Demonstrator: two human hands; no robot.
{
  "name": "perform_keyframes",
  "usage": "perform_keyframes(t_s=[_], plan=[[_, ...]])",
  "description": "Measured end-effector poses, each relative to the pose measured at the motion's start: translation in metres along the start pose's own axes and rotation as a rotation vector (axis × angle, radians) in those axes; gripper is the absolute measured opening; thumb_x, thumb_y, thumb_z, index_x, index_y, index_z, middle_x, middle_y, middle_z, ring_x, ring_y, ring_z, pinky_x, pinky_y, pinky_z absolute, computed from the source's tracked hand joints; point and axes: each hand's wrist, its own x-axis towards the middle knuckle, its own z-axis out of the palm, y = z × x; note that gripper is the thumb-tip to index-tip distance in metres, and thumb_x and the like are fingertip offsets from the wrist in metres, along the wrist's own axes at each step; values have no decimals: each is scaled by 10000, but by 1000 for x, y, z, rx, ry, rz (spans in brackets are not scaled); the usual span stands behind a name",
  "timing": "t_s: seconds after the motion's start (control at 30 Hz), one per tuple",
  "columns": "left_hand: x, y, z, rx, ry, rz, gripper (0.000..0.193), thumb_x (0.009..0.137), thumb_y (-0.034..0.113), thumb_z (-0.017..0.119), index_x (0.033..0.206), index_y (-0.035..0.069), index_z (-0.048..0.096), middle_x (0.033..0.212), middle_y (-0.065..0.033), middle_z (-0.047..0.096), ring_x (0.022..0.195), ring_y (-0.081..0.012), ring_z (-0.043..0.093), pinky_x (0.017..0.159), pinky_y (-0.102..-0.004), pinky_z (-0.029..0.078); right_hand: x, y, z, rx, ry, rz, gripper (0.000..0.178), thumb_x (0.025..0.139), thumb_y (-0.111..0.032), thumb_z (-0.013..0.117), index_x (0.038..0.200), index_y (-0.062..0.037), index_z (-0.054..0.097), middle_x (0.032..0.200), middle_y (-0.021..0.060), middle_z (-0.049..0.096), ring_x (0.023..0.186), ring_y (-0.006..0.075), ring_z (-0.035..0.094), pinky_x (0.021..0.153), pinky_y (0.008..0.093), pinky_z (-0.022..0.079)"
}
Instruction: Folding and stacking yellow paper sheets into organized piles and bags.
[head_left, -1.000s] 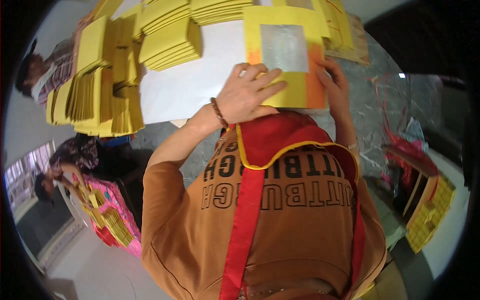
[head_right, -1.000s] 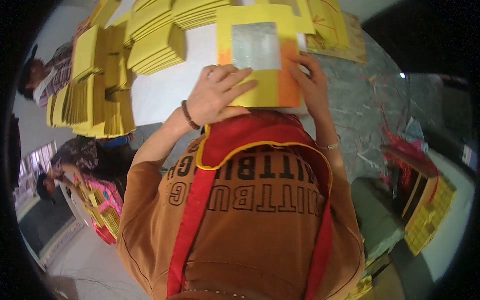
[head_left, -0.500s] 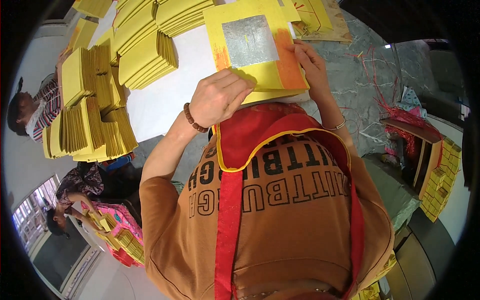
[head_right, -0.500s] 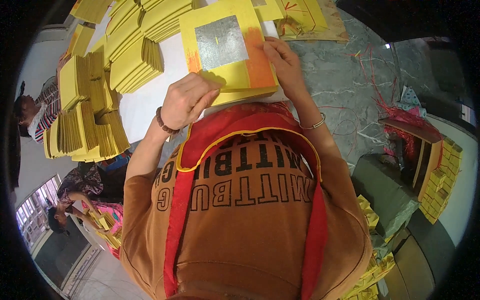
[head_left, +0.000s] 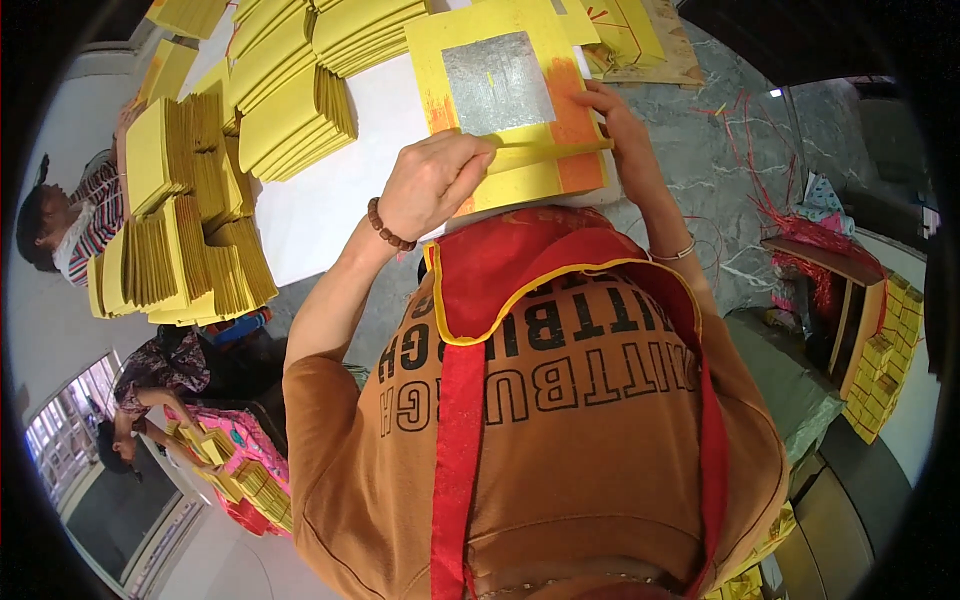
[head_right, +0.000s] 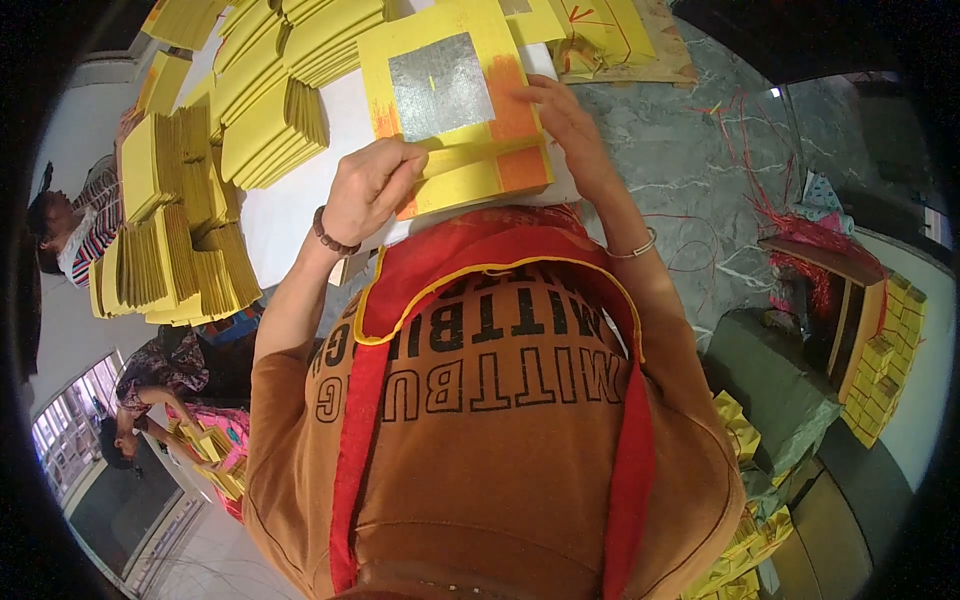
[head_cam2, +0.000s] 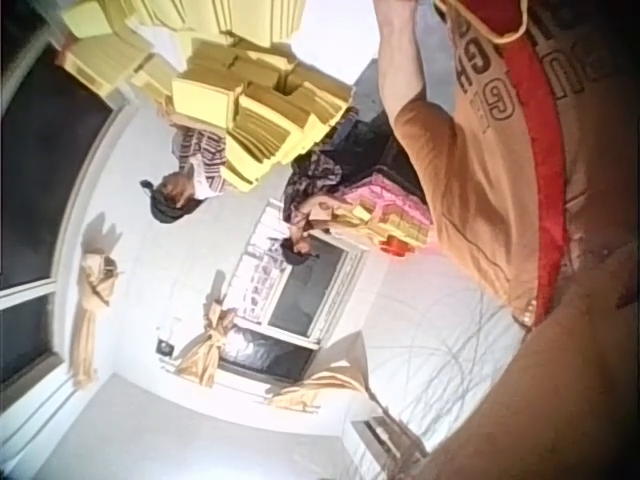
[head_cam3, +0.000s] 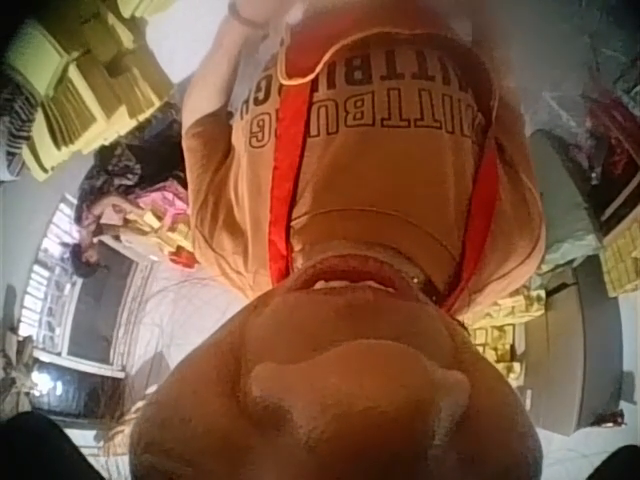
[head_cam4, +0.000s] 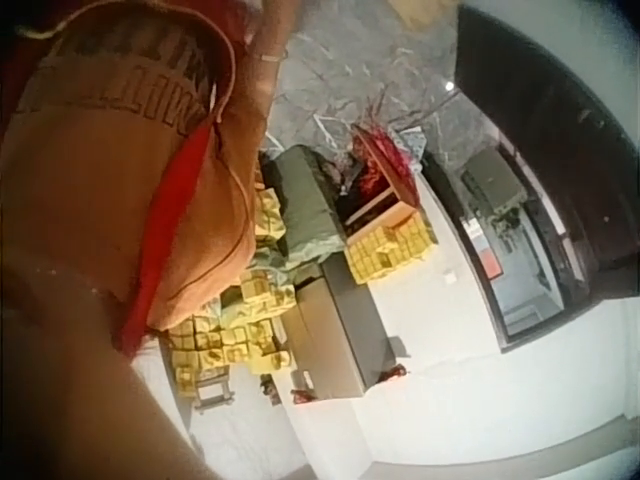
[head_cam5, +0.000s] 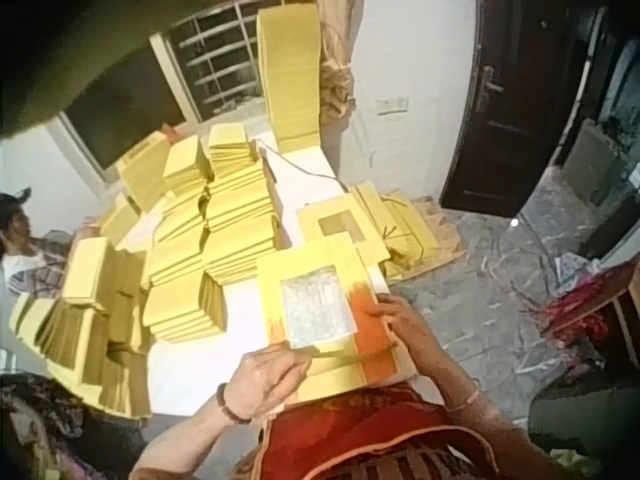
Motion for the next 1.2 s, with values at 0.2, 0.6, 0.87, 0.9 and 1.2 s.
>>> perform_keyframes(t_s=[0.2, 0.6, 0.87, 0.9, 1.2], plan=[[0, 2, -4, -182, -62, -290, 149, 898, 115, 500, 900, -14, 574, 667, -105, 545, 564, -194, 542, 545, -285, 434, -1, -7, -6, -245, -181, -224, 455, 711, -299, 697, 1124, -140, 595, 1403, 82, 282, 1279, 245, 296, 1014, 403, 272], [0, -16, -34, 34, 7, 63, 477, 759, 261, 661, 1166, 61, 512, 1101, -113, 538, 1011, -290, 483, 862, -382, 384, 15, 2, 1, -313, -48, -157, 261, 758, -152, 688, 1006, -84, 640, 1312, 89, 361, 1234, 238, 333, 1009, 329, 291], [-8, -38, -14, 480, 115, 106, 424, 696, -2, 537, 1068, 188, 610, 1048, -53, 569, 944, -242, 511, 788, -364, 402, 13, -13, -1, -603, -61, -309, 283, 711, -126, 717, 985, -145, 647, 1392, 89, 292, 1295, 265, 267, 1038, 379, 257], [-9, -36, -16, 500, 134, 159, 410, 702, 9, 538, 1066, 182, 611, 1029, -54, 578, 921, -245, 522, 785, -364, 413, 10, -19, 1, -641, -52, -311, 282, 701, -123, 722, 971, -156, 647, 1405, 93, 280, 1306, 274, 252, 1048, 389, 240], [-32, -2, -12, 142, 77, 49, 192, 774, 64, 560, 958, 42, 614, 852, -91, 592, 796, -246, 550, 702, -332, 469, -23, -44, -2, -702, -288, -292, 207, 770, -171, 656, 966, -107, 637, 1017, 37, 630, 1017, 232, 557, 860, 375, 351]])
